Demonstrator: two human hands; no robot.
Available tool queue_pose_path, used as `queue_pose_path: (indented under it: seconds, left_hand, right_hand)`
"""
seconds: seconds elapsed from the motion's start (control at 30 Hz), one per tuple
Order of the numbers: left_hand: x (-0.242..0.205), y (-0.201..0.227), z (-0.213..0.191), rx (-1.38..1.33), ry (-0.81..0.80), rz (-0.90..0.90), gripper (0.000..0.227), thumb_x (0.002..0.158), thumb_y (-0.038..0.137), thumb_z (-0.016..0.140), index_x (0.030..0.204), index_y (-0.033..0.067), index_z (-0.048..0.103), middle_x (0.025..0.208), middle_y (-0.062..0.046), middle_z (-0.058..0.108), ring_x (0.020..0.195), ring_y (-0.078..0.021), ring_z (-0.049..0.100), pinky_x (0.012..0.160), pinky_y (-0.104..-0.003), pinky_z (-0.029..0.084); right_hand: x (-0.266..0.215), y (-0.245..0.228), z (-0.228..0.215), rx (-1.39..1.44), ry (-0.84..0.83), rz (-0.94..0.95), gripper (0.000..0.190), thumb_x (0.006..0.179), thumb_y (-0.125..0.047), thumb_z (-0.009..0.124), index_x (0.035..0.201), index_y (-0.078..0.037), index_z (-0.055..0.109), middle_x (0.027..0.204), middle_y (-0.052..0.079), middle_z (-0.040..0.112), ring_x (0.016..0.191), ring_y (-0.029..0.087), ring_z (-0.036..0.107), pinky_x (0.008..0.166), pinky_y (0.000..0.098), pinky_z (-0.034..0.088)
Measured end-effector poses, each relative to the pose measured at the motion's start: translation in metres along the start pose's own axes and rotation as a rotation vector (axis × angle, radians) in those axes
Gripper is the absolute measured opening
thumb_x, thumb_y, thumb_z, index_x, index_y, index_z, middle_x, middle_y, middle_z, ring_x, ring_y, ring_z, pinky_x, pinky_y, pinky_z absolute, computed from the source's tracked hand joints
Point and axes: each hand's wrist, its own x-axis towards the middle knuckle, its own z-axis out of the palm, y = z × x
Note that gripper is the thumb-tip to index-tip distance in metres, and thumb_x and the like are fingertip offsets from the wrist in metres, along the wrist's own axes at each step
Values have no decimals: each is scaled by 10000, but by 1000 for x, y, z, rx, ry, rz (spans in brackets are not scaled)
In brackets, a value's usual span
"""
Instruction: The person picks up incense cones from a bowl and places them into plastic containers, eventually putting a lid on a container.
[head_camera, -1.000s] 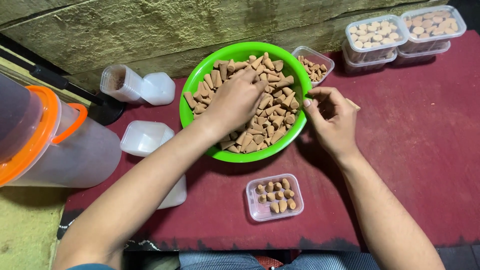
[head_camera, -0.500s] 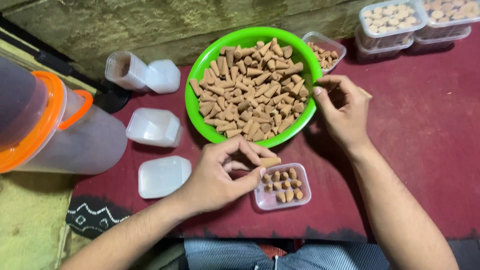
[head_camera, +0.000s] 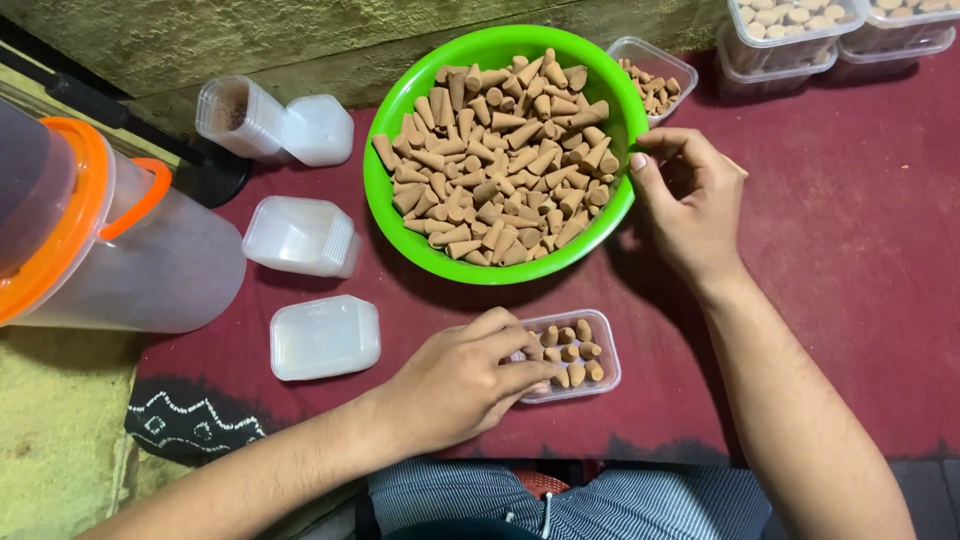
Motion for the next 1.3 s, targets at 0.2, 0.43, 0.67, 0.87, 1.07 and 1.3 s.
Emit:
queue_pose_path:
  seconds: [0.2, 0.43, 0.67, 0.87, 1.07, 1.3]
  left_hand:
    - [-1, -3, 11, 108, -84, 37, 207, 963, 144, 676, 1106, 21, 763, 946, -59, 660, 964, -265, 559, 769, -353, 556]
    - [6, -6, 17, 234, -291, 25, 236, 963, 202, 634, 1124, 81, 757, 954, -42, 705, 946, -253, 559, 679, -383, 545]
    - [13, -2, -6, 187, -300, -13, 302, 864, 120, 658, 1150, 74, 744, 1009, -67, 721, 934, -268, 587, 656, -419, 561]
    - [11, 4, -29, 101, -312, -226, 271, 962, 189, 611, 1150, 43, 740, 1000, -78, 708, 906, -239, 559, 583, -406, 595]
    - [21, 13, -4, 184, -518, -351, 280, 999, 256, 605, 877, 61, 764, 937, -106, 719, 918, -283, 592, 545, -475, 587]
    - [44, 8, 16, 215, -547, -290, 115, 795, 103, 664, 791, 47, 765, 707, -150, 722, 698, -350, 741, 525, -507, 594]
  right_hand:
    - [1, -2, -1, -11, 1, -8, 128, 1047, -23, 713, 1170, 11, 701, 1046, 103, 721, 912, 168, 640, 829, 302, 517]
    - [1, 0, -1, -1, -5, -14, 137, 1049, -10, 707, 1182, 21, 691, 1043, 113, 715, 899, 173, 637, 792, 295, 521]
    - [1, -1, -1, -3, 6, 3, 134, 1043, -23, 723, 1172, 6, 699, 1039, 94, 719, 907, 157, 637, 811, 289, 516]
    - [2, -2, -1, -6, -2, -18, 129, 1049, -15, 719, 1173, 15, 697, 1043, 106, 721, 909, 173, 644, 818, 302, 525]
    - [1, -5, -1, -2, -15, -16, 121, 1060, -12, 706, 1173, 31, 695, 1058, 124, 723, 905, 181, 653, 811, 302, 540]
    - [2, 8, 2, 87, 60, 2, 113, 1028, 35, 776, 1137, 27, 749, 815, 137, 655, 656, 189, 601, 523, 315, 485]
